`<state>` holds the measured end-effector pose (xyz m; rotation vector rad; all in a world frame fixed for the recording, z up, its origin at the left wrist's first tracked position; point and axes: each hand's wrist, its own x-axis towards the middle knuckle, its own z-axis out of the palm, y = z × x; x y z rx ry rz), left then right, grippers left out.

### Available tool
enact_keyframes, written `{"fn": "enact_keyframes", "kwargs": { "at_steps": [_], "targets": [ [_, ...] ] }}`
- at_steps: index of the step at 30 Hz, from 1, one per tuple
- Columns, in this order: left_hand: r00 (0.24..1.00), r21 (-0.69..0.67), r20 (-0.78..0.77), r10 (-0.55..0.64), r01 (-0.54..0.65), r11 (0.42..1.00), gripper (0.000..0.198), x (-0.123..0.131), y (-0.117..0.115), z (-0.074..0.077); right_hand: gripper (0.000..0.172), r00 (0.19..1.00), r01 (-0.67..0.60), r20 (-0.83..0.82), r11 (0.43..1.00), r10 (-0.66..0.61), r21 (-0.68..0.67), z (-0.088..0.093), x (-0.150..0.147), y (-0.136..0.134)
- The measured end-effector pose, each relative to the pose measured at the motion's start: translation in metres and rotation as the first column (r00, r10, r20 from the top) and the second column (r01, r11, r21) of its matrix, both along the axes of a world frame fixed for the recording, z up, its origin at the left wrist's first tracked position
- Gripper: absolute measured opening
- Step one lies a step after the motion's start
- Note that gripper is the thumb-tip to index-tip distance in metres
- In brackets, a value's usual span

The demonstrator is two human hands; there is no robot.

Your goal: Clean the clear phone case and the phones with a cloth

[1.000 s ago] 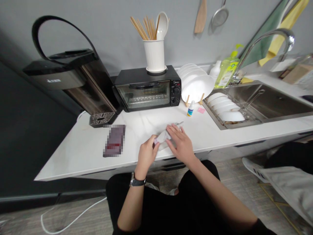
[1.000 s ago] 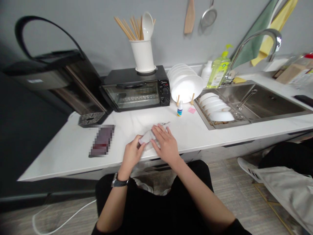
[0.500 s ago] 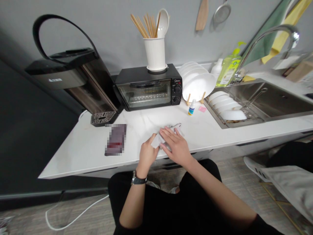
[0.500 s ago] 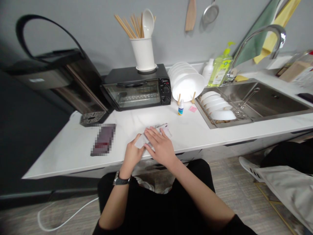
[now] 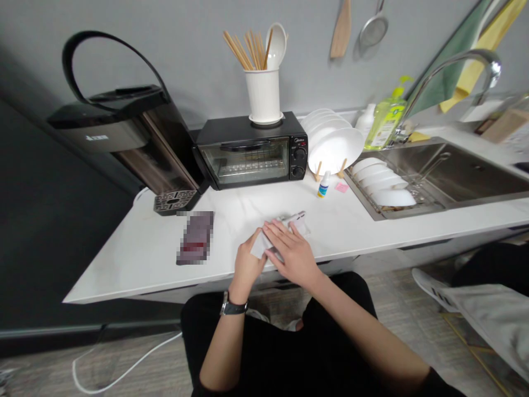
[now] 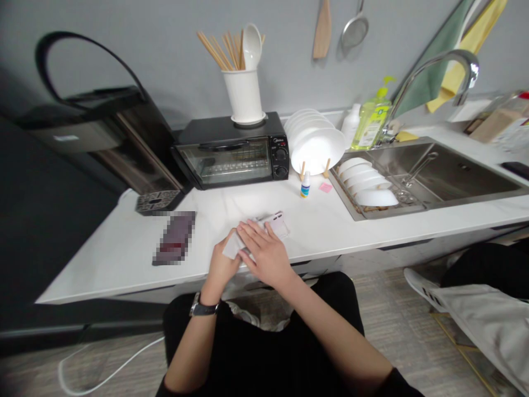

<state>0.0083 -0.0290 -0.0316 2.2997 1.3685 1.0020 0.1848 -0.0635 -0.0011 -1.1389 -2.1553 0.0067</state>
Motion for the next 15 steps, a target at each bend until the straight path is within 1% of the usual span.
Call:
{"fn": "enact_keyframes", "kwargs": {
  "at_steps": [2,4,6,8,10,11,13,15],
  "targets": [
    [0.998,-0.029,-0.053,0.034,-0.036,0.999,0.025,0.002,-0.001,0.005,0.054,0.997,0.069,-0.027,0.998,-0.068,0.016,-0.003,0.020,0.010],
    [0.995,-0.025,-0.079,0.062,-0.065,0.998,0.012,0.006,-0.003,0.011,0.052,0.980,0.185,-0.080,0.983,-0.183,0.015,-0.006,0.043,0.020],
    [0.995,-0.002,-0.073,0.073,-0.073,0.997,0.015,0.010,-0.004,0.015,0.052,0.953,0.279,-0.123,0.960,-0.276,0.003,-0.008,0.058,0.026],
    [0.995,0.005,-0.069,0.073,-0.073,0.997,0.016,0.011,-0.004,0.015,0.055,0.944,0.306,-0.130,0.952,-0.304,-0.001,-0.009,0.056,0.026],
    [0.996,-0.003,-0.069,0.063,-0.063,0.998,0.012,0.009,-0.003,0.012,0.057,0.962,0.254,-0.104,0.967,-0.251,0.016,-0.008,0.040,0.018],
    [0.997,-0.005,-0.057,0.049,-0.049,0.999,0.015,0.008,-0.002,0.010,0.058,0.977,0.200,-0.080,0.980,-0.198,0.022,-0.007,0.029,0.012],
    [1.000,0.004,-0.002,-0.004,0.004,1.000,0.034,0.004,-0.002,0.005,0.060,0.996,0.085,-0.030,0.996,-0.085,0.013,-0.006,0.007,0.001],
    [0.996,0.014,0.064,-0.055,0.054,0.998,0.049,0.001,-0.002,0.003,0.062,1.000,0.018,0.003,1.000,-0.018,-0.006,-0.004,-0.005,-0.007]
  ]
}}
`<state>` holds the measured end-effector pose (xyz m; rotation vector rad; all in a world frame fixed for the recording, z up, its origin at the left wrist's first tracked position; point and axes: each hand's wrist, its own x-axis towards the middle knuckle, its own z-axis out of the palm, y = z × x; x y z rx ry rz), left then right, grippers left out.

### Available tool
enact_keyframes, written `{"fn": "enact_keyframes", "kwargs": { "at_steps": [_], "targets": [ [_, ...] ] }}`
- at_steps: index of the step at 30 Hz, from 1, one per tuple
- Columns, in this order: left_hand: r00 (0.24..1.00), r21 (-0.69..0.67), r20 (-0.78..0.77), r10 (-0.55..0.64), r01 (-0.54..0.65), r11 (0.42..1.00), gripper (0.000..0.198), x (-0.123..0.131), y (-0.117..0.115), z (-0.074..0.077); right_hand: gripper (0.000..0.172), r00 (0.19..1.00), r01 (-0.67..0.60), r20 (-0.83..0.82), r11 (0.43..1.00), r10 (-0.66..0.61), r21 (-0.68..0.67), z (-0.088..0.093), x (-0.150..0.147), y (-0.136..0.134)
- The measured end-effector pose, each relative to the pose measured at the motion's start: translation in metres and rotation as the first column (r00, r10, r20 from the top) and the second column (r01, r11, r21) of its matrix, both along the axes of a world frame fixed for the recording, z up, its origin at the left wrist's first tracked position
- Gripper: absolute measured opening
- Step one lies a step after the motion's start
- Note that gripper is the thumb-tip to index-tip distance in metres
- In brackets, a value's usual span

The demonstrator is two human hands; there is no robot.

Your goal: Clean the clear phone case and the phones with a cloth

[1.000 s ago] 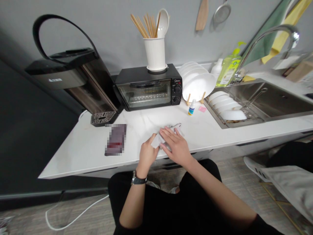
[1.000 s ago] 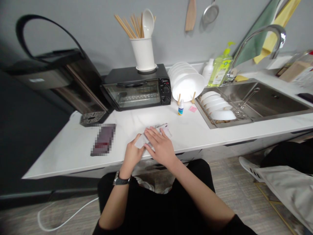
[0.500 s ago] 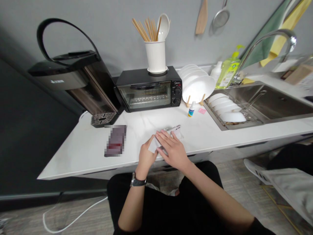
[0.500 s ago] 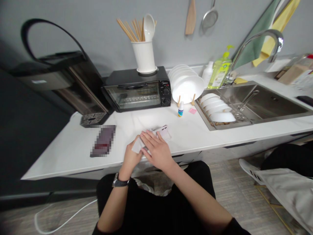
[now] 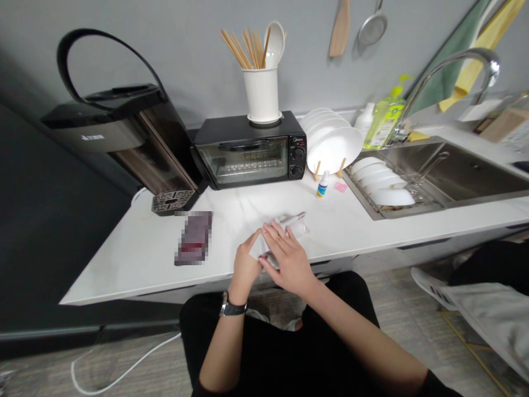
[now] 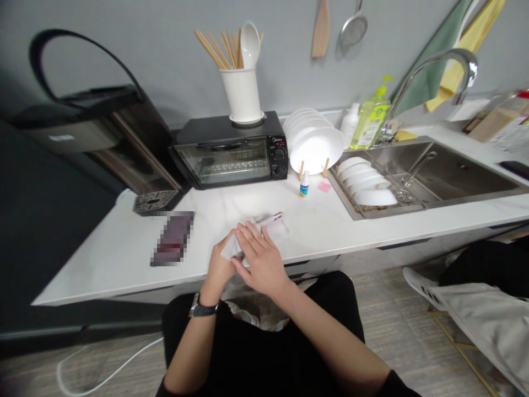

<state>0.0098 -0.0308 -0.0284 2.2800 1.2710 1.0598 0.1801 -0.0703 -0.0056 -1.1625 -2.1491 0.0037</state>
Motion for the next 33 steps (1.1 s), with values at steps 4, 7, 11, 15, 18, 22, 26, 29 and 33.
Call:
{"fn": "enact_keyframes", "kwargs": {
  "at_steps": [4,7,11,15,18,22,26,29,33],
  "targets": [
    [0.997,-0.031,-0.061,0.040,-0.042,0.999,0.032,0.001,-0.002,0.005,0.057,0.998,0.062,-0.007,0.998,-0.062,0.008,-0.002,0.021,0.006],
    [0.989,-0.019,-0.114,0.091,-0.094,0.995,0.012,0.006,-0.002,0.009,0.054,0.973,0.219,-0.070,0.976,-0.218,0.006,-0.006,0.053,0.022],
    [0.986,0.000,-0.115,0.118,-0.118,0.993,0.016,0.008,-0.002,0.011,0.059,0.933,0.343,-0.112,0.939,-0.341,-0.005,-0.012,0.072,0.034],
    [0.988,-0.007,-0.114,0.109,-0.110,0.994,0.015,0.007,-0.003,0.011,0.070,0.928,0.353,-0.121,0.935,-0.353,-0.020,-0.015,0.059,0.030],
    [0.987,-0.006,-0.131,0.091,-0.092,0.996,0.010,0.005,-0.002,0.008,0.065,0.965,0.261,-0.031,0.965,-0.260,0.014,-0.008,0.042,0.019],
    [0.984,0.004,-0.160,0.074,-0.074,0.997,0.026,0.002,0.000,0.004,0.061,0.992,-0.042,0.120,0.999,0.040,0.014,0.004,0.026,0.009],
    [0.987,-0.001,-0.145,0.065,-0.066,0.998,0.019,0.004,-0.001,0.007,0.056,0.993,0.105,0.046,0.994,-0.105,0.006,0.006,0.037,0.017],
    [0.992,0.005,-0.110,0.061,-0.061,0.998,0.014,0.008,-0.002,0.013,0.058,0.944,0.322,-0.061,0.946,-0.323,-0.025,0.004,0.046,0.025],
    [0.988,0.003,-0.131,0.086,-0.086,0.996,0.016,0.007,0.000,0.008,0.067,0.952,0.302,-0.050,0.953,-0.302,-0.010,0.002,0.030,0.022]
  ]
}}
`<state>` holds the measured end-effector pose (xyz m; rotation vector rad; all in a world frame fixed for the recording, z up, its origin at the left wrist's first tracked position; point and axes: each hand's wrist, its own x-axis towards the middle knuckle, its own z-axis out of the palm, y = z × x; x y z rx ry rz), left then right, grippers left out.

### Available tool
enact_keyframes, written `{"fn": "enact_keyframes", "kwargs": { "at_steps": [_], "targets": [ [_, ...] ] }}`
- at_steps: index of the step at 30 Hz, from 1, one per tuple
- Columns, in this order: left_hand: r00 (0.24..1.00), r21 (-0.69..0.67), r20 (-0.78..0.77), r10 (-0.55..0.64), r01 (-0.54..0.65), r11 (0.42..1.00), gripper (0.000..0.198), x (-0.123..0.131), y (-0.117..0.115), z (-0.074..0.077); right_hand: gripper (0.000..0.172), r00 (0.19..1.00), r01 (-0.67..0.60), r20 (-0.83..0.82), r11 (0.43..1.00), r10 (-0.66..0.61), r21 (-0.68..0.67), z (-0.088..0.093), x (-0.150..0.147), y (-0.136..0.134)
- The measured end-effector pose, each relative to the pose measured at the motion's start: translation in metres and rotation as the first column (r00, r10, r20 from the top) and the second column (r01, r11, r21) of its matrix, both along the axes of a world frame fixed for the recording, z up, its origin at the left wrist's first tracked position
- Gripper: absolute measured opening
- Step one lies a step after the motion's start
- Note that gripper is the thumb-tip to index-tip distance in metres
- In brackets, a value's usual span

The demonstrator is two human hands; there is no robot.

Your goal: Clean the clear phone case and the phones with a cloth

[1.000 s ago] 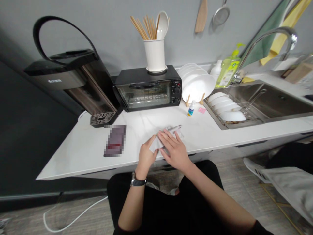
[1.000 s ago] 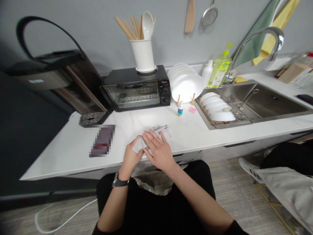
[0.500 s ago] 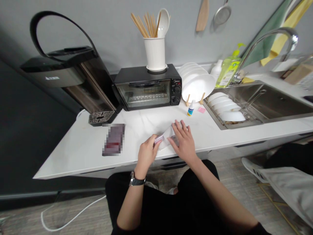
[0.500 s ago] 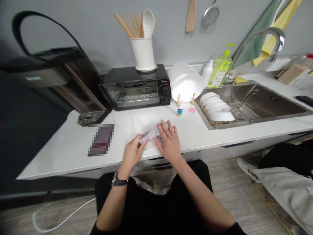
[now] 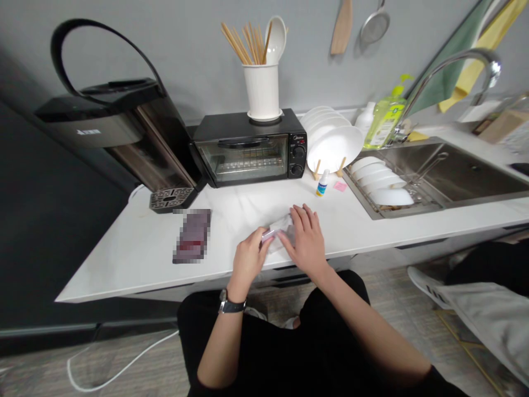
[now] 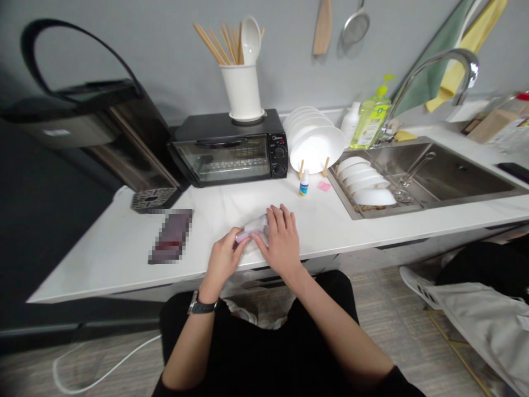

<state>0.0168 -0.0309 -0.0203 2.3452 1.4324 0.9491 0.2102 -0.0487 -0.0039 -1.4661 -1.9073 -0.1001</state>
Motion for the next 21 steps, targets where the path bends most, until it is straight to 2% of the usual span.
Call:
{"fn": "enact_keyframes", "kwargs": {
  "at_steps": [4,6,8,10,13,15,16,18,21],
  "targets": [
    [0.998,0.009,-0.066,0.002,-0.002,1.000,0.023,-0.005,0.004,-0.014,0.072,0.943,-0.285,0.161,0.957,0.290,-0.054,-0.002,-0.020,-0.011],
    [0.998,0.020,-0.065,-0.002,0.003,1.000,0.025,-0.006,0.005,-0.016,0.071,0.928,-0.318,0.189,0.946,0.323,-0.055,-0.004,-0.016,-0.010],
    [1.000,0.017,-0.028,0.003,-0.003,1.000,0.021,-0.004,0.004,-0.013,0.068,0.959,-0.232,0.161,0.973,0.231,-0.018,-0.006,-0.004,-0.005],
    [1.000,0.000,0.028,-0.005,0.005,1.000,0.018,-0.001,0.001,-0.006,0.067,0.991,-0.085,0.102,0.996,0.084,0.012,-0.009,0.008,0.001],
    [0.993,-0.025,0.095,-0.064,0.067,0.997,0.015,0.002,-0.001,0.004,0.077,0.997,0.068,0.040,0.998,-0.069,0.015,-0.013,0.013,0.000],
    [0.989,-0.026,0.107,-0.104,0.108,0.994,0.009,0.001,-0.002,0.006,0.088,0.995,0.089,0.035,0.996,-0.090,0.008,-0.017,0.004,-0.009],
    [0.987,-0.028,0.104,-0.119,0.123,0.992,0.008,0.000,-0.002,0.007,0.092,0.997,0.059,0.053,0.998,-0.060,0.007,-0.019,-0.003,-0.015],
    [0.980,-0.030,0.115,-0.163,0.168,0.985,0.015,-0.003,-0.002,0.007,0.096,0.986,-0.095,0.139,0.996,0.093,0.002,-0.025,-0.016,-0.030],
    [0.951,-0.042,0.185,-0.247,0.259,0.965,0.025,-0.007,-0.004,0.009,0.088,0.901,-0.335,0.276,0.941,0.334,-0.042,-0.034,-0.024,-0.046]
  ]
}}
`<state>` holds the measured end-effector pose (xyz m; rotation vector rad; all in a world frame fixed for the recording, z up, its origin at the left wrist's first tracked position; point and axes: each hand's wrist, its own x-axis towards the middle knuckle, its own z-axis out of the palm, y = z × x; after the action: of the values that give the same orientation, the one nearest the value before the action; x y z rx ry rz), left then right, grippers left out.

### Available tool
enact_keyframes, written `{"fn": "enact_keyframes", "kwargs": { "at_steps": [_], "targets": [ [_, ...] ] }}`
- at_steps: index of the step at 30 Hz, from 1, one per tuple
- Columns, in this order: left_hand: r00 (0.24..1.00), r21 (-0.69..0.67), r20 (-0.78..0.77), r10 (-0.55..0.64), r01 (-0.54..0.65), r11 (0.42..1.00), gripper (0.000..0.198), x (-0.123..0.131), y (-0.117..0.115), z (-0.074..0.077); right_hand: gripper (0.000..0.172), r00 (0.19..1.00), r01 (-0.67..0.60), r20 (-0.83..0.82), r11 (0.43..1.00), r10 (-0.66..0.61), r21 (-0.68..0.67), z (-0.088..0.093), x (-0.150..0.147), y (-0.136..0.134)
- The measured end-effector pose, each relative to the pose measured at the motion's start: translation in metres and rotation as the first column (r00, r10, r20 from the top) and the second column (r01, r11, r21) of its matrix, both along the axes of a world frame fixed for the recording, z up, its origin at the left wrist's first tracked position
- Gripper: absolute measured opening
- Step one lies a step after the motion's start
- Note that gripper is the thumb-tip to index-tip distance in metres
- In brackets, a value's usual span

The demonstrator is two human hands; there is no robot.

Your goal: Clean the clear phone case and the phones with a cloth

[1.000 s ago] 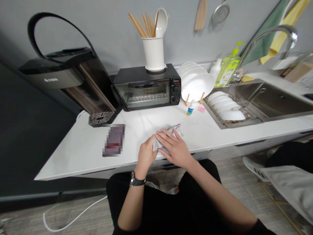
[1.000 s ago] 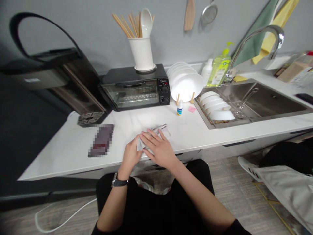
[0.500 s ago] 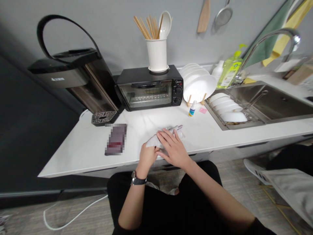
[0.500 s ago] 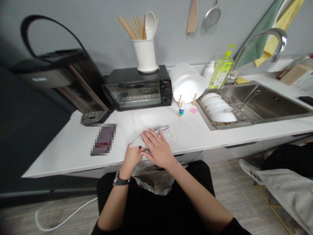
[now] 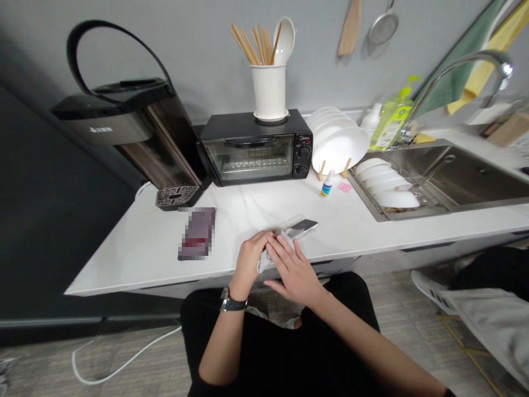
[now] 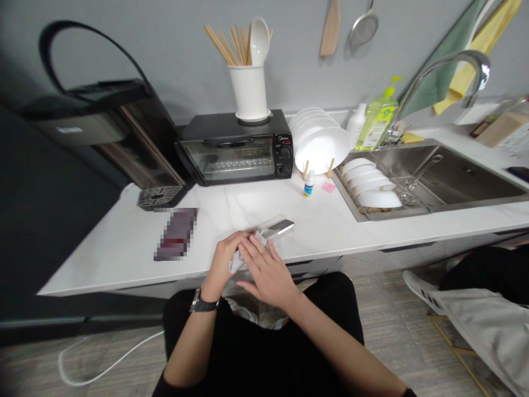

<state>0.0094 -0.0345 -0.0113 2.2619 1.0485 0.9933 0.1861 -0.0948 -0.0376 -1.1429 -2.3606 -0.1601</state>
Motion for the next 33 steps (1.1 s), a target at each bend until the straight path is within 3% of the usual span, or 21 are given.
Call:
{"fn": "enact_keyframes", "kwargs": {
  "at_steps": [3,5,8,10,12,15,18,22,25,28,30,33],
  "targets": [
    [1.000,-0.019,-0.009,0.001,-0.001,1.000,0.029,0.000,0.000,0.001,0.080,1.000,-0.004,0.031,1.000,0.004,0.001,-0.004,0.012,-0.003],
    [0.999,-0.008,-0.024,0.031,-0.031,0.999,0.037,0.002,0.000,0.000,0.082,0.993,0.119,-0.016,0.993,-0.119,0.005,-0.005,0.027,0.000],
    [0.999,-0.001,0.012,0.041,-0.041,0.999,0.037,0.006,0.002,-0.003,0.090,0.926,0.357,-0.126,0.934,-0.357,-0.020,-0.005,0.042,0.005],
    [0.999,-0.003,0.026,0.038,-0.038,0.999,0.033,0.006,0.002,-0.004,0.093,0.895,0.416,-0.163,0.909,-0.415,-0.034,-0.006,0.042,0.004],
    [0.999,-0.001,0.014,0.043,-0.042,0.999,0.034,0.006,0.002,-0.004,0.096,0.927,0.346,-0.146,0.938,-0.347,-0.031,-0.007,0.033,-0.001],
    [1.000,-0.008,-0.004,0.026,-0.026,1.000,0.025,0.004,0.003,-0.002,0.090,0.995,0.092,-0.031,0.996,-0.093,-0.019,-0.009,0.014,-0.011],
    [1.000,-0.005,0.006,0.003,-0.003,1.000,0.019,0.002,0.003,0.000,0.077,0.997,-0.053,0.059,0.998,0.054,-0.017,-0.012,0.007,-0.014],
    [1.000,0.008,-0.006,0.002,-0.002,1.000,0.036,0.002,0.003,-0.001,0.074,0.999,0.036,0.019,0.999,-0.036,0.019,-0.016,0.025,-0.006],
    [0.999,0.009,0.002,0.034,-0.034,0.999,0.047,0.004,0.003,-0.003,0.087,0.967,0.244,-0.069,0.970,-0.243,0.003,-0.016,0.042,-0.001],
    [0.999,0.010,0.016,0.052,-0.052,0.999,0.040,0.006,0.003,-0.005,0.103,0.916,0.380,-0.131,0.925,-0.379,-0.016,-0.016,0.045,-0.002],
    [0.998,0.004,0.010,0.054,-0.054,0.999,0.041,0.006,0.003,-0.005,0.103,0.913,0.382,-0.140,0.924,-0.382,-0.031,-0.015,0.036,-0.006],
    [0.999,0.004,-0.002,0.046,-0.046,0.999,0.040,0.005,0.004,-0.003,0.095,0.976,0.203,-0.077,0.979,-0.205,-0.033,-0.014,0.016,-0.014]
  ]
}}
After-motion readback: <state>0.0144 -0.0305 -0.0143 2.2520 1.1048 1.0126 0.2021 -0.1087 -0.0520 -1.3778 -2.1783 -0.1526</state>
